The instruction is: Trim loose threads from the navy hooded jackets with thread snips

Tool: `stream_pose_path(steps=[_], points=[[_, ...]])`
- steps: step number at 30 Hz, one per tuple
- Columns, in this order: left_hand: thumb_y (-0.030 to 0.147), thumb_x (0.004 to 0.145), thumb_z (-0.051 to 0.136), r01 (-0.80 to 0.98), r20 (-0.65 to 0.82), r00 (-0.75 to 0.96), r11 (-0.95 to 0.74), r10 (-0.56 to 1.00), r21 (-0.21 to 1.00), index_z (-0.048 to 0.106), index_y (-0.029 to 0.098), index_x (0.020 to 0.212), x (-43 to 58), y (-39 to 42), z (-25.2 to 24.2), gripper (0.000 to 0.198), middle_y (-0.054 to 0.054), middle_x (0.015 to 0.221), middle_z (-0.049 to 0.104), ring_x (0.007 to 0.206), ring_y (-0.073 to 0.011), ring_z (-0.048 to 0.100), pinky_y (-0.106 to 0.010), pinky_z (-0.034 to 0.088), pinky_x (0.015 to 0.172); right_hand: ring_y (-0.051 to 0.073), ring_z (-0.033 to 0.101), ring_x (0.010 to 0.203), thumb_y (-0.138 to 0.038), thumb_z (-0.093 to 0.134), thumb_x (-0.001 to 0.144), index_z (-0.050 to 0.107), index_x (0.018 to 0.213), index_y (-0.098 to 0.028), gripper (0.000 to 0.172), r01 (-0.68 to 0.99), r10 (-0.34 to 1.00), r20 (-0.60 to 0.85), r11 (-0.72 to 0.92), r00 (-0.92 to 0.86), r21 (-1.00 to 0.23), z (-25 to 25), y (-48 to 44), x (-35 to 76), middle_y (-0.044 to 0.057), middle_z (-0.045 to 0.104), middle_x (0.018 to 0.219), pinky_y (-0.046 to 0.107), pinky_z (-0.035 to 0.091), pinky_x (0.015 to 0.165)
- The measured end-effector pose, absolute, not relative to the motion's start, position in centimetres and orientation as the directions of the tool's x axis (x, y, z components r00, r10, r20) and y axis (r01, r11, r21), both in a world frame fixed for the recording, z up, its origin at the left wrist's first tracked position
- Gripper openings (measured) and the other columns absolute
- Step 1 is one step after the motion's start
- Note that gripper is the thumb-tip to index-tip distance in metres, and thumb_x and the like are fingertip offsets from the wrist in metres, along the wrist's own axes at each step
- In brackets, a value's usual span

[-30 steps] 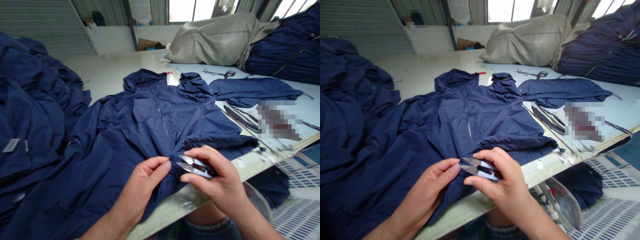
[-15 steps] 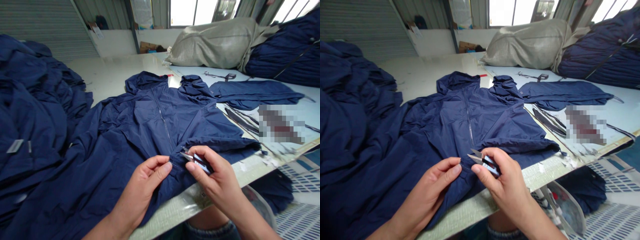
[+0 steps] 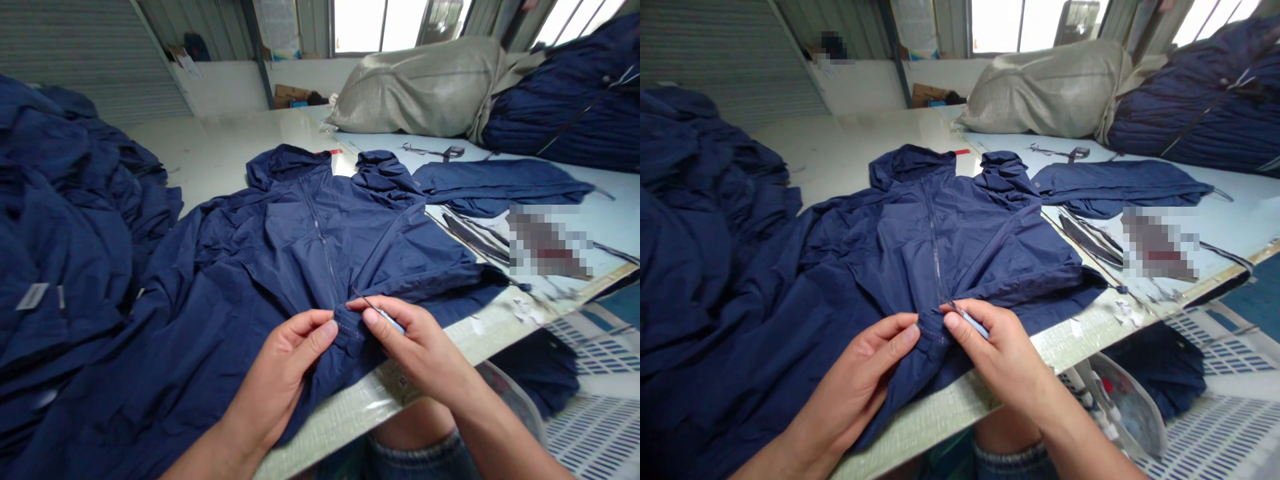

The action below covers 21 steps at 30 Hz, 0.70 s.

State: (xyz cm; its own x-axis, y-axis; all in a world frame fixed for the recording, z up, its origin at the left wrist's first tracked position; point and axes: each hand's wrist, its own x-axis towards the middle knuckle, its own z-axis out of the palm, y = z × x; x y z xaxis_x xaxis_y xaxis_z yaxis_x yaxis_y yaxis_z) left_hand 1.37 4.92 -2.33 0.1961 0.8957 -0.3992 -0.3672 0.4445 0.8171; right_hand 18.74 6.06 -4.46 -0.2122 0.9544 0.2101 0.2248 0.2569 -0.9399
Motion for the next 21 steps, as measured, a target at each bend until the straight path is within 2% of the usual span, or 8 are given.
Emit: stream_pose_path(steps=[3,6,10,13,16,21], points=[[0.030,0.064,0.088,-0.382,-0.406,0.194,0.450,0.893,0.807,0.077,0.019,0.082,1.4,4.9,-2.3,0.024,-0.002,0.079,0.077,0.078,-0.0181,0.070,-0.024,0.053,0.074,0.019,0.071,0.094,-0.038,0.055,0.096,0.070,0.109,-0.019,0.027,0.293,0.949,0.283,0.312,-0.140,-0.904,-4.9,5.3,19.3,0.006,0.076,0.103,0.025,0.056,0.078],[0.035,0.064,0.089,-0.414,-0.419,0.197,0.463,0.886,0.784,0.076,0.018,0.082,1.4,4.9,-2.4,0.027,-0.003,0.078,0.077,0.076,-0.0180,0.071,-0.024,0.054,0.072,0.016,0.069,0.081,-0.034,0.055,0.096,0.067,0.103,-0.019,0.020,0.390,0.918,0.385,0.389,-0.092,-0.835,-5.4,4.5,19.8,0.004,0.073,0.091,0.023,0.053,0.069],[0.035,0.063,0.090,-0.444,-0.422,0.202,0.467,0.884,0.765,0.076,0.019,0.081,1.4,4.9,-2.3,0.028,-0.002,0.077,0.077,0.072,-0.0163,0.071,-0.023,0.054,0.070,0.014,0.062,0.063,-0.031,0.062,0.092,0.066,0.092,-0.019,0.013,0.485,0.843,0.516,0.519,-0.151,-0.704,-5.5,4.1,20.1,0.002,0.068,0.074,0.023,0.047,0.058],[0.034,0.064,0.089,-0.447,-0.417,0.201,0.462,0.886,0.766,0.076,0.019,0.081,1.4,4.9,-2.2,0.026,-0.002,0.078,0.078,0.069,-0.0140,0.070,-0.021,0.054,0.071,0.012,0.058,0.056,-0.028,0.063,0.091,0.066,0.091,-0.018,0.009,0.526,0.791,0.585,0.580,-0.179,-0.623,-5.2,4.3,20.1,0.000,0.064,0.067,0.023,0.043,0.052],[0.032,0.064,0.089,-0.446,-0.420,0.190,0.459,0.888,0.769,0.076,0.019,0.081,1.4,4.9,-2.4,0.025,-0.001,0.076,0.077,0.068,-0.0125,0.069,-0.020,0.053,0.072,0.012,0.058,0.056,-0.025,0.064,0.091,0.067,0.093,-0.018,0.008,0.527,0.766,0.606,0.614,-0.216,-0.588,-5.1,4.4,20.1,0.000,0.063,0.066,0.023,0.042,0.050],[0.029,0.065,0.089,-0.437,-0.403,0.191,0.445,0.895,0.782,0.076,0.019,0.078,1.3,4.8,-2.5,0.021,0.001,0.070,0.075,0.066,-0.0116,0.068,-0.017,0.052,0.068,0.012,0.059,0.060,-0.023,0.064,0.091,0.066,0.095,-0.017,0.007,0.515,0.783,0.577,0.602,-0.231,-0.610,-5.4,4.5,20.1,0.000,0.064,0.069,0.023,0.044,0.055]])
